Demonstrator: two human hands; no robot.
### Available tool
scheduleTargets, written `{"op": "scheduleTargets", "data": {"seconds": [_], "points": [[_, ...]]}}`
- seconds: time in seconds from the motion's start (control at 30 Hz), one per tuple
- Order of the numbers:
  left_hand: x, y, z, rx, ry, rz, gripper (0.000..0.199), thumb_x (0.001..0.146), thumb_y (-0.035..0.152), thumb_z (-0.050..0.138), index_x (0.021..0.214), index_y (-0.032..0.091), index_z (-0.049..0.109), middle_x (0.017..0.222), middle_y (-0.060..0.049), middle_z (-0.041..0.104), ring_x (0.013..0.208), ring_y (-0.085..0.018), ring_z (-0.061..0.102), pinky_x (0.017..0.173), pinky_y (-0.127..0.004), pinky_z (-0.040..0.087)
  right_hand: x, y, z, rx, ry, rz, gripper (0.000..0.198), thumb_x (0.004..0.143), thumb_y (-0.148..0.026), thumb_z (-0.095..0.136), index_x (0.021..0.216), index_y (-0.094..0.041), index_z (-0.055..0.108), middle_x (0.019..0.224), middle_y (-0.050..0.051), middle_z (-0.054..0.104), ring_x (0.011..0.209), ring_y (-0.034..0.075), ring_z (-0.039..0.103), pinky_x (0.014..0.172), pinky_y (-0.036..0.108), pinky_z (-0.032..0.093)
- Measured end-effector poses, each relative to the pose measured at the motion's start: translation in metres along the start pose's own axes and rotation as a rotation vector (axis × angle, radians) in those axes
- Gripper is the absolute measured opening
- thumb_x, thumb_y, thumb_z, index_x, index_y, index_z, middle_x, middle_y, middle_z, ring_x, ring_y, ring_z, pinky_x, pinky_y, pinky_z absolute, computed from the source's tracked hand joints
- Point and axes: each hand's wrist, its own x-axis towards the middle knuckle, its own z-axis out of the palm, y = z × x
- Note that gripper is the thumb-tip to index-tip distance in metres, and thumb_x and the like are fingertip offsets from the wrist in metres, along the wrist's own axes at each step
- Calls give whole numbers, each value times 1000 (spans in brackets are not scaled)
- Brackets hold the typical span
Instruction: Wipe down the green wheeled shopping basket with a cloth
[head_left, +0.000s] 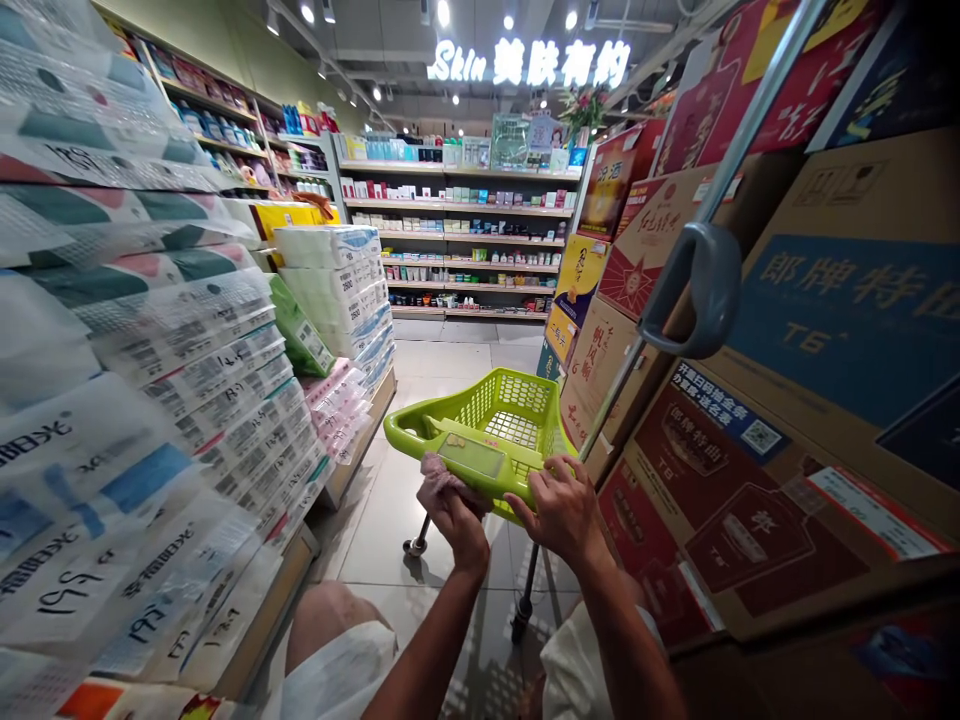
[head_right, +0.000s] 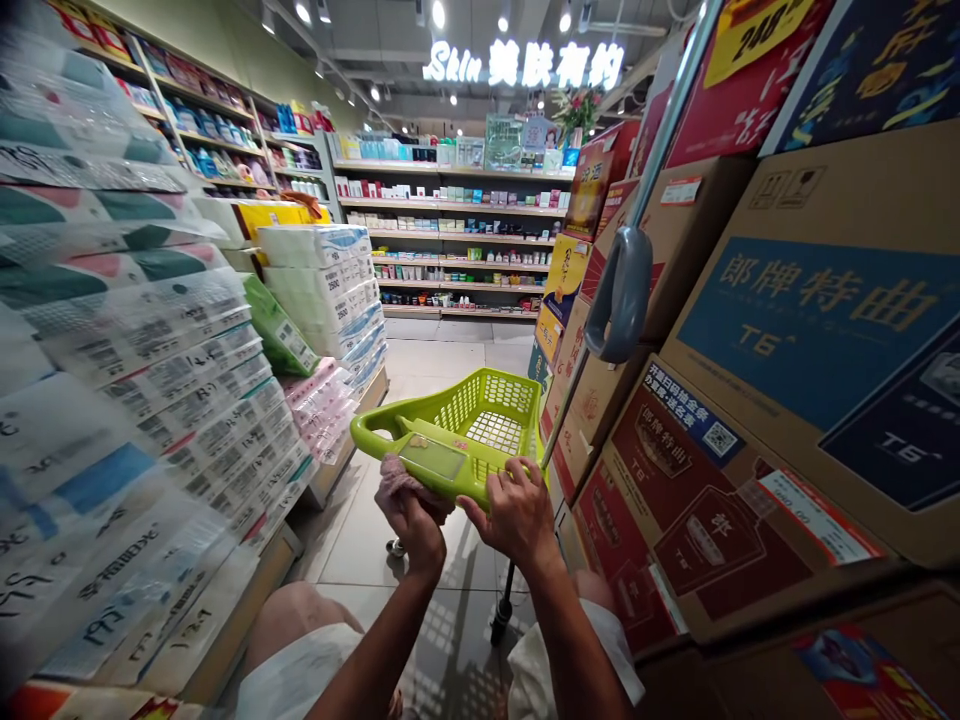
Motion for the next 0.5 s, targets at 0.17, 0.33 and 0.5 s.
{"op": "scheduleTargets", "data": {"seconds": [0.17,0.33,0.5], "points": [[43,7,6,26,105,18,30,106,36,18,89,24,40,89,0,51,89,-15,56,87,-31,50,1,1,-4,-81,-47,-46,44,104,-51,45,71,-24,58,67,8,62,87,27,56,98,47,39],[3,-2,2,-159,-26,-165,26,104,48,34,103,25,47,101,-2,57,99,-17,58,90,-30,49,3,2,-4,-139,-52,-61,44,103,-47,45,70,-22,60,67,9,63,87,27,56,98,45,37],[6,-6,0,-497,88,-228,37,92,56,61,95,23,45,95,2,52,84,-11,53,81,-23,47,3,11,-3,-184,-73,-92,44,102,-47,48,71,-20,63,69,8,66,90,26,58,100,43,34]]}}
